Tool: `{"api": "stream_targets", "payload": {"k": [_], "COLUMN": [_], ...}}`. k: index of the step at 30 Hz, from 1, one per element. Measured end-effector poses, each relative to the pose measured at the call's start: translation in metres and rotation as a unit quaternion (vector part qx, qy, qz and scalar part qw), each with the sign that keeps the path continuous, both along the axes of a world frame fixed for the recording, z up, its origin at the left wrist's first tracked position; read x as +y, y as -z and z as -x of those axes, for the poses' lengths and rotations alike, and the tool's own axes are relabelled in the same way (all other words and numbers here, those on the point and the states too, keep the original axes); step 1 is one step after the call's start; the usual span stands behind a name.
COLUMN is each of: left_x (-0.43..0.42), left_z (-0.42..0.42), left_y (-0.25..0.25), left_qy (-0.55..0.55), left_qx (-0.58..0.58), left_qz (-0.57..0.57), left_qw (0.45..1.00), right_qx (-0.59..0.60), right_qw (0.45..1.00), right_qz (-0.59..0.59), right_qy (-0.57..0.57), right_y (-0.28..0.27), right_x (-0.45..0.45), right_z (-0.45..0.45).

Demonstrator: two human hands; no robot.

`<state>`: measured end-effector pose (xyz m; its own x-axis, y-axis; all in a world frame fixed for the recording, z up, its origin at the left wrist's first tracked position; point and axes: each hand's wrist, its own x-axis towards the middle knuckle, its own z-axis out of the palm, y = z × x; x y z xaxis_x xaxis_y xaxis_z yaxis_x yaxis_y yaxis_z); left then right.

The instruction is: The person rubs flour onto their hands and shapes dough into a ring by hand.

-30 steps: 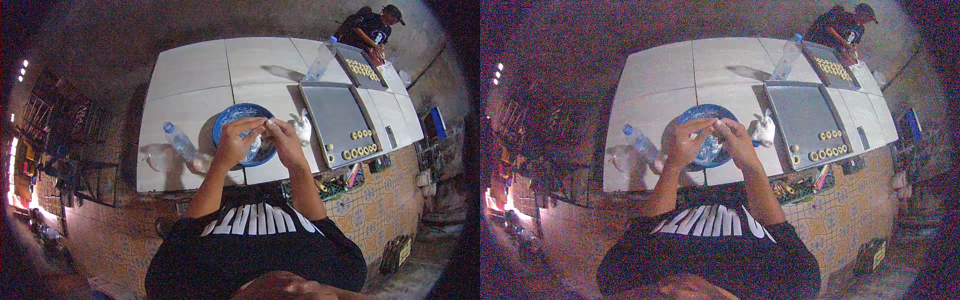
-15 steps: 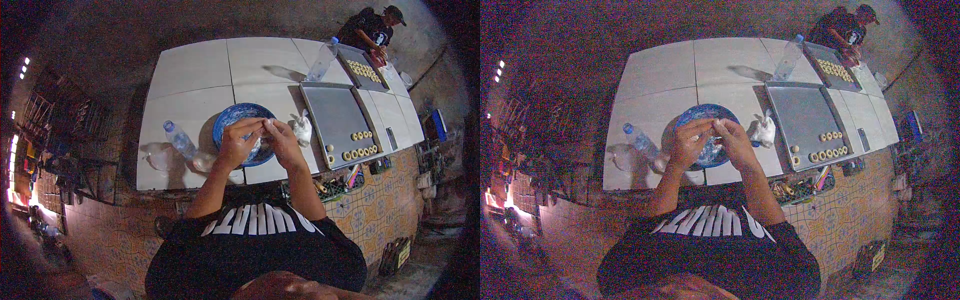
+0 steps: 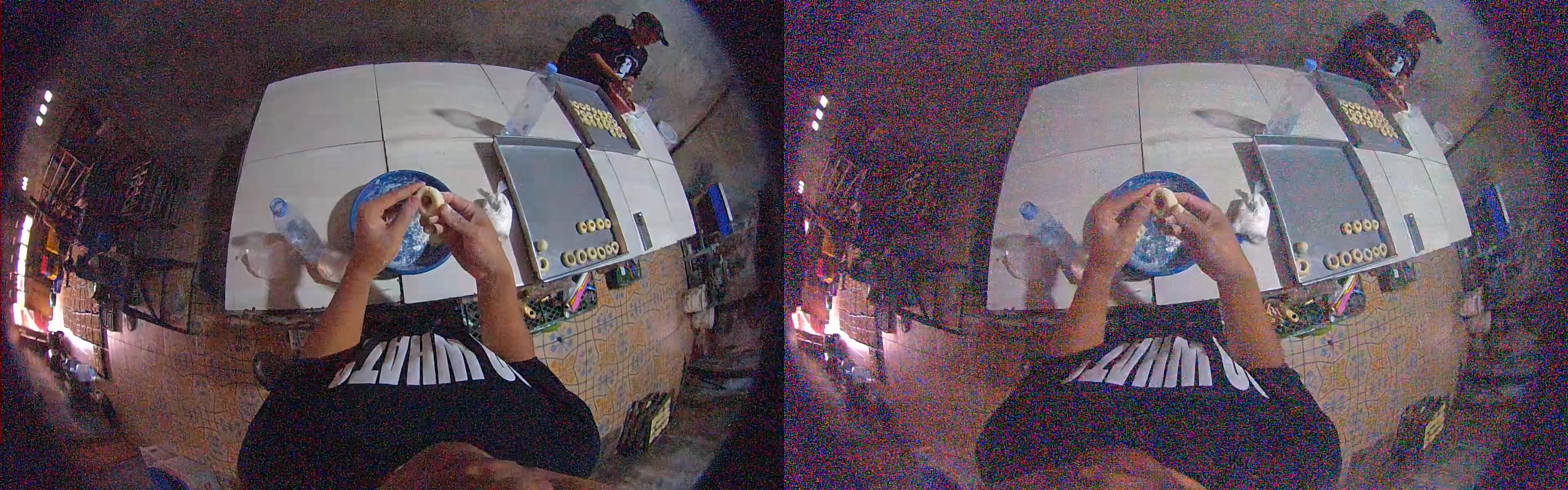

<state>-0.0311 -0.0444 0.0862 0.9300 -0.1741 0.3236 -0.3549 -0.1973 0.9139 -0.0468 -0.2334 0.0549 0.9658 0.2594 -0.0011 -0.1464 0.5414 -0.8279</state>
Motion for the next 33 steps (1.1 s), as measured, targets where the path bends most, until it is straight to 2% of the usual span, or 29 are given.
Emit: {"api": "stream_targets", "payload": {"k": [1, 4, 5, 8, 10, 12, 13, 16, 17, 20, 24, 25, 28, 29, 32, 33], "left_x": [-0.002, -0.002, -0.004, -0.010, -0.006, -0.005, -0.004, 0.000, -0.002, 0.007, 0.009, 0.013, 0.010, 0.011, 0.018, 0.021], "left_z": [-0.002, 0.004, 0.004, 0.009, 0.012, 0.015, 0.011, 0.012, 0.005, 0.000, 0.005, 0.007, 0.006, 0.007, 0.011, 0.016], "left_y": [0.006, 0.001, 0.001, 0.003, -0.005, -0.006, 0.002, -0.003, 0.018, 0.023, 0.014, 0.010, 0.025, 0.029, 0.025, 0.009], "left_qy": [0.008, -0.006, 0.010, -0.016, -0.017, 0.013, 0.011, 0.005, 0.019, 0.067, 0.086, 0.093, 0.082, 0.081, 0.081, 0.052], "left_qx": [0.024, -0.001, 0.028, -0.005, 0.003, 0.015, -0.088, -0.176, -0.127, -0.131, -0.143, -0.112, -0.075, -0.065, -0.067, -0.131], "left_qz": [0.049, 0.050, 0.087, 0.106, 0.024, 0.016, 0.003, -0.093, -0.016, -0.043, -0.017, -0.036, 0.015, 0.045, 0.022, -0.051], "left_qw": [0.999, 0.999, 0.996, 0.994, 1.000, 1.000, 0.996, 0.980, 0.992, 0.988, 0.986, 0.989, 0.994, 0.994, 0.994, 0.989], "right_qx": [-0.013, 0.009, 0.000, -0.004, 0.014, 0.016, 0.000, -0.010, -0.026, -0.001, 0.058, 0.035, 0.054, 0.110, 0.122, 0.125], "right_qw": [1.000, 0.999, 0.999, 0.997, 0.995, 0.995, 0.996, 0.999, 0.999, 0.996, 0.989, 0.986, 0.978, 0.974, 0.960, 0.960], "right_qz": [-0.010, 0.004, -0.028, -0.057, -0.063, -0.059, -0.058, -0.037, -0.025, -0.086, -0.133, -0.157, -0.193, -0.196, -0.248, -0.243], "right_qy": [0.005, 0.034, 0.030, 0.048, 0.070, 0.078, 0.070, 0.039, 0.023, 0.007, -0.005, -0.050, -0.052, -0.028, -0.053, -0.054], "right_y": [0.003, 0.007, 0.011, 0.015, 0.016, 0.016, 0.010, 0.010, 0.008, 0.014, 0.018, 0.019, 0.013, 0.014, 0.029, 0.029], "right_x": [0.006, 0.015, 0.016, 0.023, 0.028, 0.029, 0.029, 0.028, 0.029, 0.032, 0.031, 0.030, 0.035, 0.036, 0.035, 0.035], "right_z": [0.001, 0.001, 0.001, 0.001, 0.004, 0.004, 0.008, 0.009, 0.011, 0.012, 0.014, 0.013, 0.019, 0.020, 0.019, 0.021]}}
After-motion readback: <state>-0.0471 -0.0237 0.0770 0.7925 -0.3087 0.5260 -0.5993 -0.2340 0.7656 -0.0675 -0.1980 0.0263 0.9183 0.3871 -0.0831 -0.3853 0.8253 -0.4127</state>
